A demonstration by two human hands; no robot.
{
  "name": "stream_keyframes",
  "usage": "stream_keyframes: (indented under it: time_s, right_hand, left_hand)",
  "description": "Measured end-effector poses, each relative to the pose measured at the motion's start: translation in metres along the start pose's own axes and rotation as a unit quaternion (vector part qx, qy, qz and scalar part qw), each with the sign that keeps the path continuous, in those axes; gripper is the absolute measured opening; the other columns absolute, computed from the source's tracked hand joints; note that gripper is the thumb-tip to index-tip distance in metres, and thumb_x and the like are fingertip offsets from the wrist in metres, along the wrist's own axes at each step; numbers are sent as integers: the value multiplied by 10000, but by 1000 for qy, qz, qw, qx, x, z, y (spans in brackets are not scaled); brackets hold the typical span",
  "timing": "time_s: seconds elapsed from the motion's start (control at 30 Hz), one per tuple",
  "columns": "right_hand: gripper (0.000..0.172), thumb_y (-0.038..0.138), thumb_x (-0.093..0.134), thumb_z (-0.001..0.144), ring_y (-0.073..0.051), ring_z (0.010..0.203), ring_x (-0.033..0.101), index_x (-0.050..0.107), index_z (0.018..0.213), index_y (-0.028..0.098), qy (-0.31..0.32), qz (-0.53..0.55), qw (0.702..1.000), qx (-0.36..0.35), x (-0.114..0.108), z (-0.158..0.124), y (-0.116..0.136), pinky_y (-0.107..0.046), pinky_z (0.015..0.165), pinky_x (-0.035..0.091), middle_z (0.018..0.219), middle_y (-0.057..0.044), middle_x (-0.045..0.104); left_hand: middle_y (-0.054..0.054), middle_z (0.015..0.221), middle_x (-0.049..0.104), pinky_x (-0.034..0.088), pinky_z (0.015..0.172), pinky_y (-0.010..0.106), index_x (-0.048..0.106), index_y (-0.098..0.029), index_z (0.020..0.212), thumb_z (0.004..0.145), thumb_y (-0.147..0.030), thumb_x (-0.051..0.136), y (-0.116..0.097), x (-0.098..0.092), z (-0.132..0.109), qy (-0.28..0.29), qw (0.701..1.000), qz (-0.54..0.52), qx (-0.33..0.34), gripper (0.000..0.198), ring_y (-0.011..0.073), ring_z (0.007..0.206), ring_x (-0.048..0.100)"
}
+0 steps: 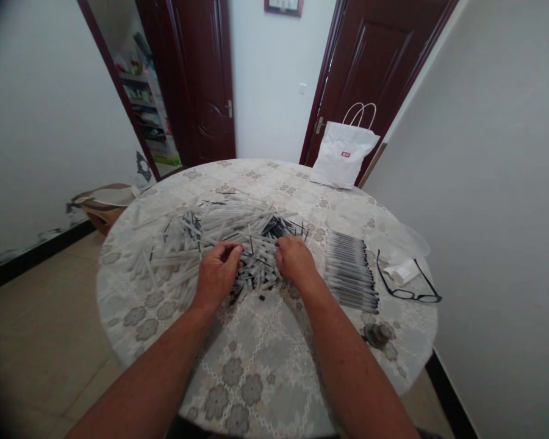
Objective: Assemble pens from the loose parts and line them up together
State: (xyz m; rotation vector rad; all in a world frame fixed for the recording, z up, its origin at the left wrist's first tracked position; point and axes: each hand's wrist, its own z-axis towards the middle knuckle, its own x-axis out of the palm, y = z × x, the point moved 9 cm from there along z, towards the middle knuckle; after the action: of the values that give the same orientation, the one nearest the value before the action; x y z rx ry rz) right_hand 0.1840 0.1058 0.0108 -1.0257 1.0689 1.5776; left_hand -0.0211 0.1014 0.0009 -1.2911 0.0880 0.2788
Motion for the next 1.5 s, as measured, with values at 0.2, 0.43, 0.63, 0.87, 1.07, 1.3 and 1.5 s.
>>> stream_keyframes:
  time_s: [0.2,0.43,0.63,0.87,1.07,1.3,1.5]
  right_hand:
    - [271,205,494,929,-243,1016,634,739,1035,157,-123,141,982,19,-43,-16,-30,-375,966,473,1022,-127,717]
    - [225,364,621,883,-169,648,623,739,991,206,-49,461,884,54,-28,-19,2,-290,630,506,724,3,679]
    - [196,262,578,943,-178,857,654,700,1081,197,-71,325,942,-41,-27,-23,42,-303,811,499,998,-55,726]
    - [187,200,535,961,-236,960,646,673,1085,222,23,5,999,-36,6,-24,56,-302,761,469,1064,-98,677]
    - [246,156,507,929,-232,956,642,661,1116,202,29,16,999,-20,9,-24,50,-307,802,472,1059,-111,668]
    - [163,235,556,889,-203,822,658,609,1038,198,-166,385,906,57,-21,-24,18,-320,738,529,912,-57,676]
    - [179,313,702,832,-172,773,719,607,945,212,-174,713,670,111,-8,-21,10,-247,567,540,926,-29,708]
  left_hand:
    - [32,804,749,445,521,247,723,-210,950,854,-384,677,-1,13,-6,52,991,-117,-33,204,142,545,607]
    - [61,809,743,428,414,241,719,-183,1106,804,-443,756,-2,36,-14,141,959,-226,-96,401,169,560,640]
    - [28,756,695,497,489,237,667,-165,996,830,-521,717,11,20,-4,52,956,-271,-103,396,139,573,631]
    - [15,834,680,540,539,231,591,-179,949,853,-506,672,26,-3,6,-66,936,-322,-125,350,154,712,693]
    - [15,833,699,572,587,258,542,-205,945,876,-507,646,24,3,3,-53,928,-344,-133,327,192,788,746]
    - [33,879,717,606,690,306,547,-188,942,831,-440,747,22,16,1,-5,888,-432,-159,340,219,852,764]
    - [46,916,733,614,739,333,566,-185,974,827,-412,777,19,25,-2,39,862,-476,-170,343,234,905,765]
